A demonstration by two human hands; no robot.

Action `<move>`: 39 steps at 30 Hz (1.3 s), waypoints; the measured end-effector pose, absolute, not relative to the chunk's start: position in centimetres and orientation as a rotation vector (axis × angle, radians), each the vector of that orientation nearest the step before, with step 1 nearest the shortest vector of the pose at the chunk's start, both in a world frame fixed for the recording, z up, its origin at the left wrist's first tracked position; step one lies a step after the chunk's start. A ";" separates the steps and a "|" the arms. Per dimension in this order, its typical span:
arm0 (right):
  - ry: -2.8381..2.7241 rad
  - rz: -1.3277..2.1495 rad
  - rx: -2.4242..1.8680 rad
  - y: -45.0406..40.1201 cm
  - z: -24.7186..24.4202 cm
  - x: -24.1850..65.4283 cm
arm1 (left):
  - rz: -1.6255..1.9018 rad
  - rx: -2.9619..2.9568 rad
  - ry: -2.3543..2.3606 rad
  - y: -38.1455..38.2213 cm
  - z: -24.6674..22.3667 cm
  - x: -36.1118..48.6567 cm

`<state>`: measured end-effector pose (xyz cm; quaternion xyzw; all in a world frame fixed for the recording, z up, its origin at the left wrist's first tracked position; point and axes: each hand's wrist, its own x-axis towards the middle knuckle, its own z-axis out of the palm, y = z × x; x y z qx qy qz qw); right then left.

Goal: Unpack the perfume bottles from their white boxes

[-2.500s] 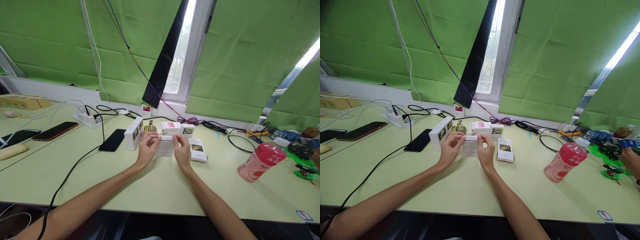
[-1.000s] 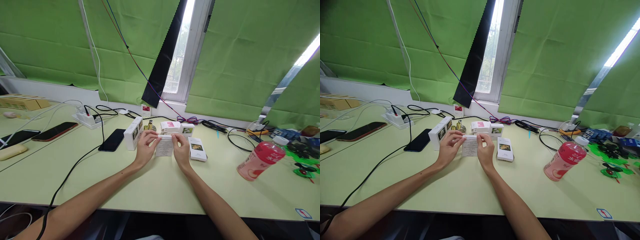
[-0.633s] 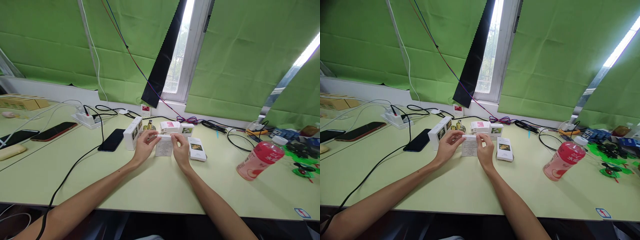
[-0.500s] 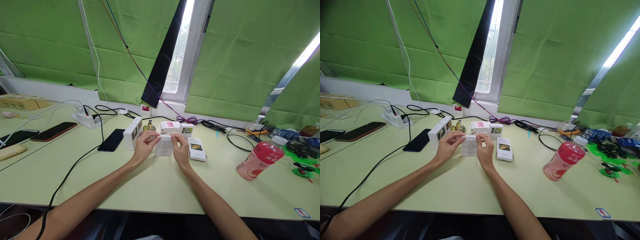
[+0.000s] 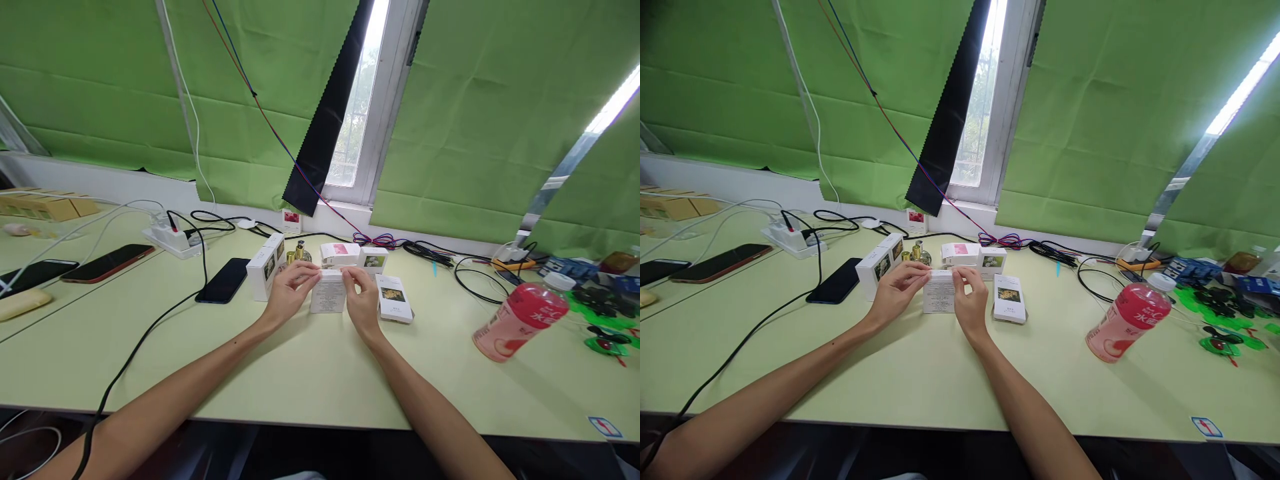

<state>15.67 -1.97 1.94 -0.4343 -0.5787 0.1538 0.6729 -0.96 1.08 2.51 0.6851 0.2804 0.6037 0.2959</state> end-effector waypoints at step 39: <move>-1.174 0.527 -1.075 -1.1 0.8 15.7 | 1.562 1.749 0.837 1.0 2.4 -0.5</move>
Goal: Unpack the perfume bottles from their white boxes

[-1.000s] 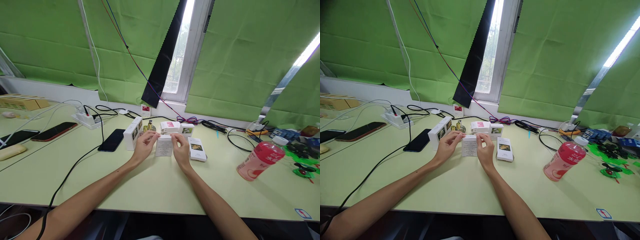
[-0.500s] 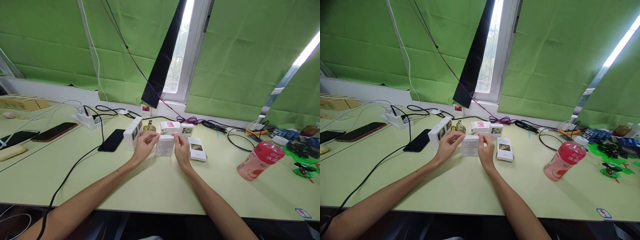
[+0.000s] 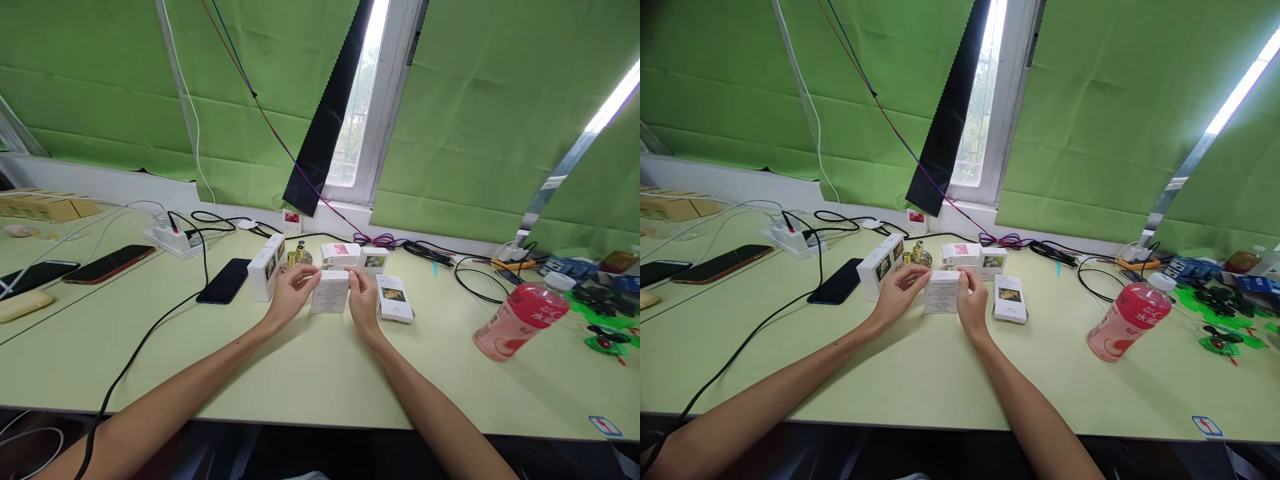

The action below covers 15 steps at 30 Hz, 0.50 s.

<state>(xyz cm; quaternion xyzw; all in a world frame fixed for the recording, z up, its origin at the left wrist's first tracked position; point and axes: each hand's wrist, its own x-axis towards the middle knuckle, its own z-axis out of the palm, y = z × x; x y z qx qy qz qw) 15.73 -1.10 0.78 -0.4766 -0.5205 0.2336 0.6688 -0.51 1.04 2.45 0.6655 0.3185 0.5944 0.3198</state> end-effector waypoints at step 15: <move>-1.193 0.531 -1.086 -0.9 0.4 15.6 | 1.538 1.734 0.868 1.0 2.3 -0.5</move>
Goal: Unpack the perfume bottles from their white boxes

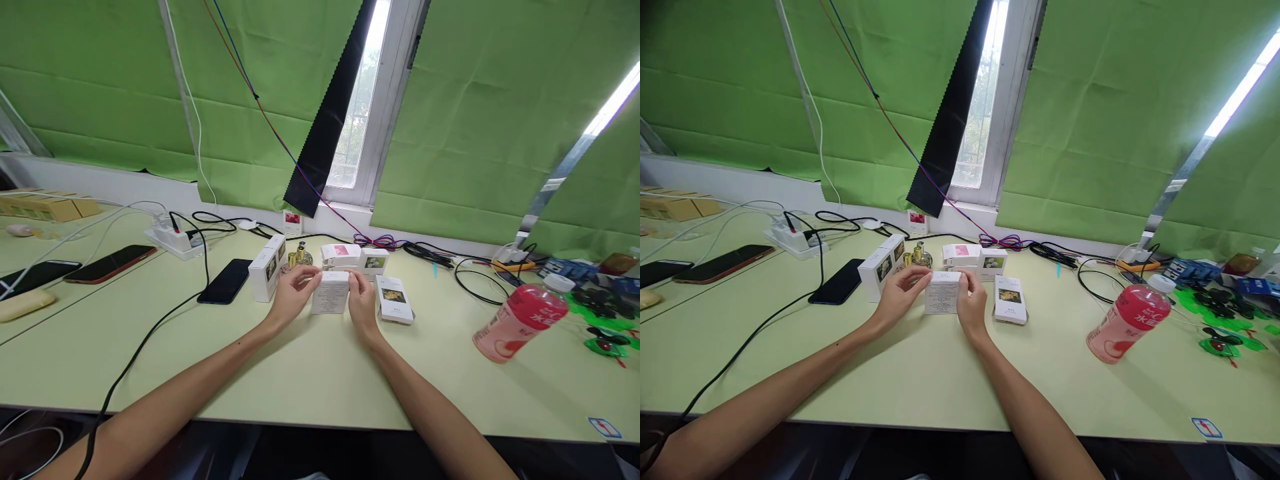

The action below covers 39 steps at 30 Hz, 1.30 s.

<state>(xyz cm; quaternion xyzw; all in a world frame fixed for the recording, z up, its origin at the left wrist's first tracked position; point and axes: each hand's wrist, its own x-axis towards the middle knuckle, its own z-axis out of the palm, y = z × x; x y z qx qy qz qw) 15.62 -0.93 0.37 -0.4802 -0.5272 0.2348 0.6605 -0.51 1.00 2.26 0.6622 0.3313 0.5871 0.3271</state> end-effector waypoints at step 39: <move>-1.195 0.491 -1.112 -1.8 1.7 15.9 | 1.214 2.547 0.738 -0.8 1.7 -0.4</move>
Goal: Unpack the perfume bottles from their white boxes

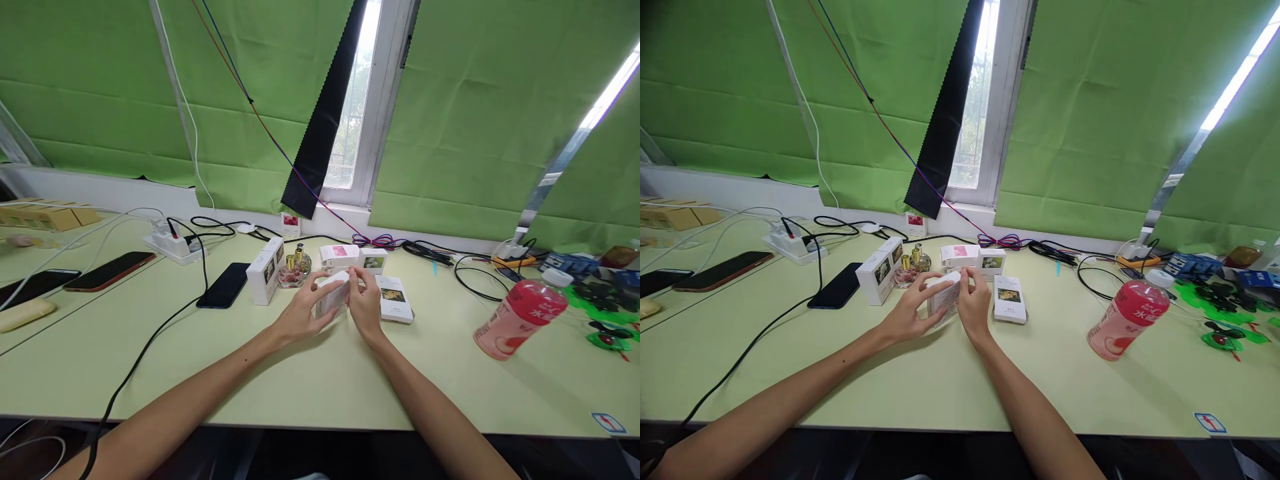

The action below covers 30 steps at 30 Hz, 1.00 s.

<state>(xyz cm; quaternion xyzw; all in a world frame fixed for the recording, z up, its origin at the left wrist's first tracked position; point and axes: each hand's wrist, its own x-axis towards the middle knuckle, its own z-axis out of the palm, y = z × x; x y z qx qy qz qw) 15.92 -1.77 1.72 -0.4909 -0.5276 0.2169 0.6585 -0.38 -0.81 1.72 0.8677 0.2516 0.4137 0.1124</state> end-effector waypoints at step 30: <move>-1.361 0.462 -1.104 -2.1 1.0 15.4 | 0.978 2.321 0.739 0.0 0.7 -0.5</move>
